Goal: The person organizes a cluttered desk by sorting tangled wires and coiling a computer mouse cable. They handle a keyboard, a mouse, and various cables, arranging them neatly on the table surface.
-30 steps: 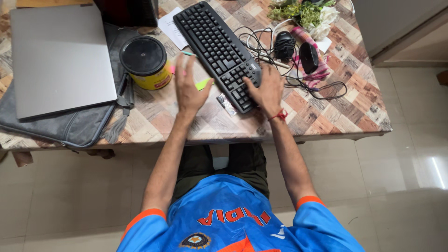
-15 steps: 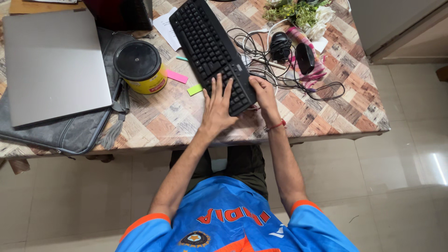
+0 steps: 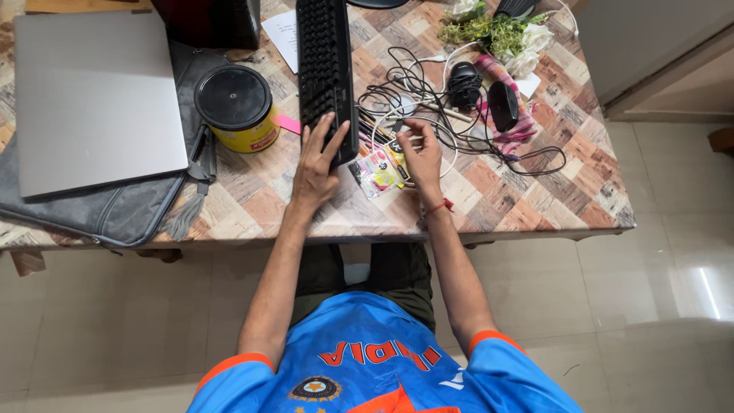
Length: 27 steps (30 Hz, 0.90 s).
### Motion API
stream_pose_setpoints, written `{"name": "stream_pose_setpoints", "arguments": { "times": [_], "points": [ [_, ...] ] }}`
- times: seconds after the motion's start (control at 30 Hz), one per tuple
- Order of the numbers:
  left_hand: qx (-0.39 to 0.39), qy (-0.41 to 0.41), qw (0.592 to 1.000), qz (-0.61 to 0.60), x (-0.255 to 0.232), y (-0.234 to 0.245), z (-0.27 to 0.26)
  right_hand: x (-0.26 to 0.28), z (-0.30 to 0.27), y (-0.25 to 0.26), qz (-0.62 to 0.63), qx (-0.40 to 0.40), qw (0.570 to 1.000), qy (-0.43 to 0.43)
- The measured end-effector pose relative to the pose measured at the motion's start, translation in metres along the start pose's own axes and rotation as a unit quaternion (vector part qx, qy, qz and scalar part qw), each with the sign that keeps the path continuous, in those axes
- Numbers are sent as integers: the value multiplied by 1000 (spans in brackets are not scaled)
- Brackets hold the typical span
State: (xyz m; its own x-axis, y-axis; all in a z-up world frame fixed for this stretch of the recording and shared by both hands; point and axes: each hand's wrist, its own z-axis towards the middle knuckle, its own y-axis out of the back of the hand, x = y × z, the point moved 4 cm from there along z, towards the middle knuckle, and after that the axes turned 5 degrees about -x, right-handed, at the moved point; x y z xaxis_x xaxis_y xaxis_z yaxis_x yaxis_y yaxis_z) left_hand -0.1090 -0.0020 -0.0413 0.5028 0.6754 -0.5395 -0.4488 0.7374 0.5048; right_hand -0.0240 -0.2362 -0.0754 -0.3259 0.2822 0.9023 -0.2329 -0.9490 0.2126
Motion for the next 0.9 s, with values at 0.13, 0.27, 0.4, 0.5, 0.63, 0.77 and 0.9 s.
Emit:
{"name": "stream_pose_setpoints", "arguments": {
  "times": [0.13, 0.27, 0.4, 0.5, 0.63, 0.77, 0.9],
  "points": [
    [-12, 23, 999, 32, 11, 7, 0, -1, 18, 5, -99, -57, 988, 104],
    [11, 29, 996, 83, 14, 11, 1, -5, 30, 24, -245, -101, 958, 112],
    [57, 15, 991, 117, 16, 8, 5, -11, 32, 32, -278, -128, 945, 112],
    [77, -7, 986, 151, 19, 4, 4, -13, 33, 37, -270, -133, 946, 119],
    [111, 1, 985, 129, 27, 6, 4, -11, 48, 42, -289, -140, 942, 99],
    [172, 13, 984, 50, 35, 17, 10, -11, 59, 49, -299, -115, 938, 133],
    [251, 91, 964, -3, 37, 11, 25, -21, 59, 54, -341, -119, 924, 121]
  ]
}}
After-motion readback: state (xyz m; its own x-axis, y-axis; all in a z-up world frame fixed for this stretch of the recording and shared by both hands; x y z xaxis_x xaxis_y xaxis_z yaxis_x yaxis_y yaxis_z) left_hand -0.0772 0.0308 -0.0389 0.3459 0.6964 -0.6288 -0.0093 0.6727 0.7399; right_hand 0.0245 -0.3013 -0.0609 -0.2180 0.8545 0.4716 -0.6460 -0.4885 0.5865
